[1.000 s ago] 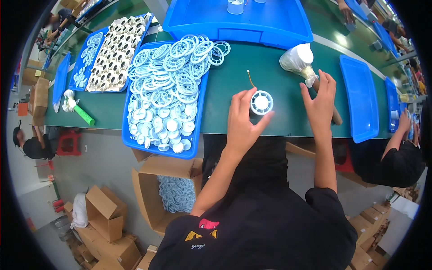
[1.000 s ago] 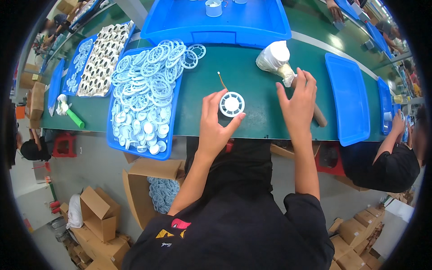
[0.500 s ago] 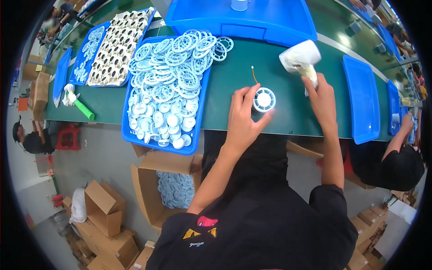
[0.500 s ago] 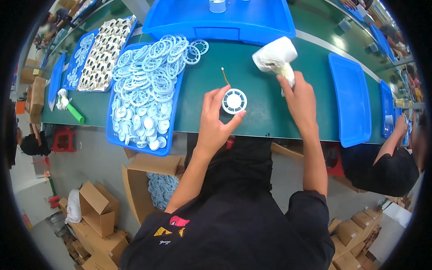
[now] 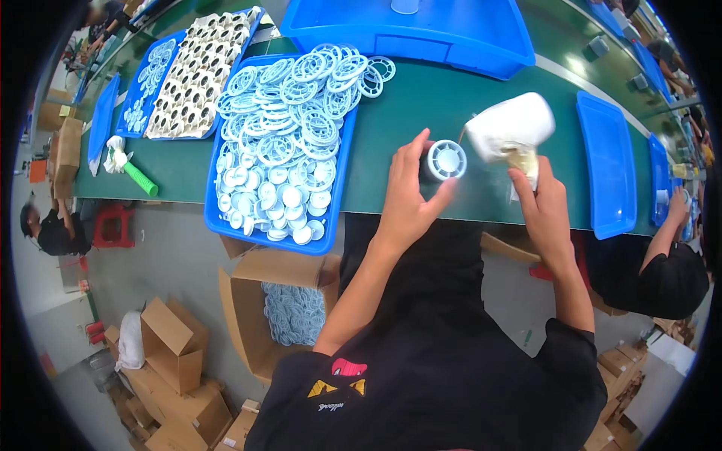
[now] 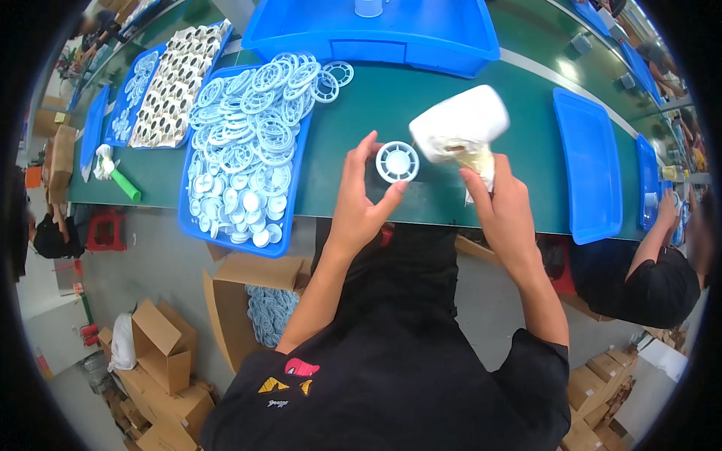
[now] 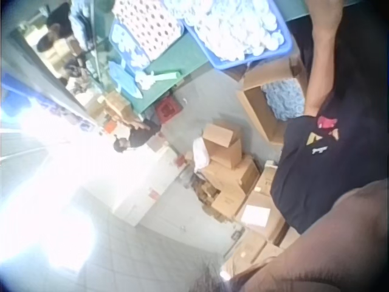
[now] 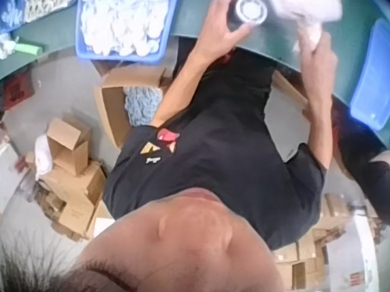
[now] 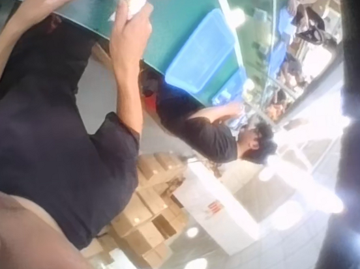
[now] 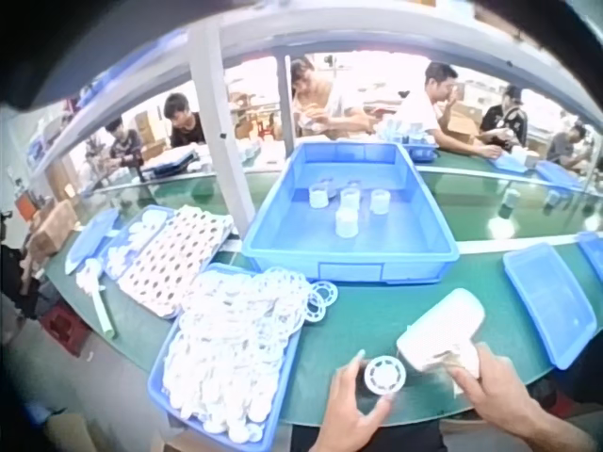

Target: Assemble plastic rings onto small electronic components using a rubber mallet on an assembly line.

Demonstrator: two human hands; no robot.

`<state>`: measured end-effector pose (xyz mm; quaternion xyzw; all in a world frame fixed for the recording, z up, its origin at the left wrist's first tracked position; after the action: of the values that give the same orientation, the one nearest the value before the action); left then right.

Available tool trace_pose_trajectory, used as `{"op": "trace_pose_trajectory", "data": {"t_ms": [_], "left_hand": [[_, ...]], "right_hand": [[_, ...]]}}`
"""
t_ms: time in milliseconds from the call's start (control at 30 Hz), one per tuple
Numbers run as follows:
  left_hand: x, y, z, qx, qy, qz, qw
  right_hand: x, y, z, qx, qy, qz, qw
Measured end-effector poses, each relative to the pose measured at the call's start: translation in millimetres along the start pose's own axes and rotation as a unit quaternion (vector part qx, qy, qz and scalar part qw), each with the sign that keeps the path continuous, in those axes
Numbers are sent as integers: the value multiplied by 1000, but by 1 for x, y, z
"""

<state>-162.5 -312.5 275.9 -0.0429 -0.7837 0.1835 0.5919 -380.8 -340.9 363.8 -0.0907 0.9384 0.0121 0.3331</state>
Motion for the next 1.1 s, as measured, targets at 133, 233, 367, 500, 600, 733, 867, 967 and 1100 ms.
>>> {"op": "trace_pose_trajectory", "data": {"t_ms": [133,233,367,500,600,733,867,967,1100], "left_hand": [[-3,0,2,12,39,-15,999],[1,-1,2,7,35,-18,999],[-5,1,4,4,3,3,1000],[1,2,5,11,0,-17,1000],[-4,-2,10,15,26,-1,1000],[0,-2,7,7,-12,11,1000],[9,-5,7,21,-26,-17,999],[0,-8,13,-14,5,-69,998],[4,-13,18,17,6,-14,1000]], "right_hand": [[7,12,6,65,13,-17,998],[8,12,1,43,-27,1,999],[11,17,3,22,116,-17,993],[12,17,-8,114,13,-19,993],[10,9,-8,83,187,-46,978],[-3,5,-23,139,143,-74,977],[-13,-2,-21,115,156,-138,971],[-5,-3,-22,130,64,-65,987],[-12,-6,-26,123,129,-132,975]]}}
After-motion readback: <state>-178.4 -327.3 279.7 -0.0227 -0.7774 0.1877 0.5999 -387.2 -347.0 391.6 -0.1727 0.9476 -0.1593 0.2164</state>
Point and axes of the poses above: each hand's wrist, its own y-axis away from the middle knuckle, its own z-axis out of the palm, x = y × z, the point moved 3 cm from there along -y, towards the middle knuckle, and after that the axes turned 4 degrees about x, right-handed, at the moved point
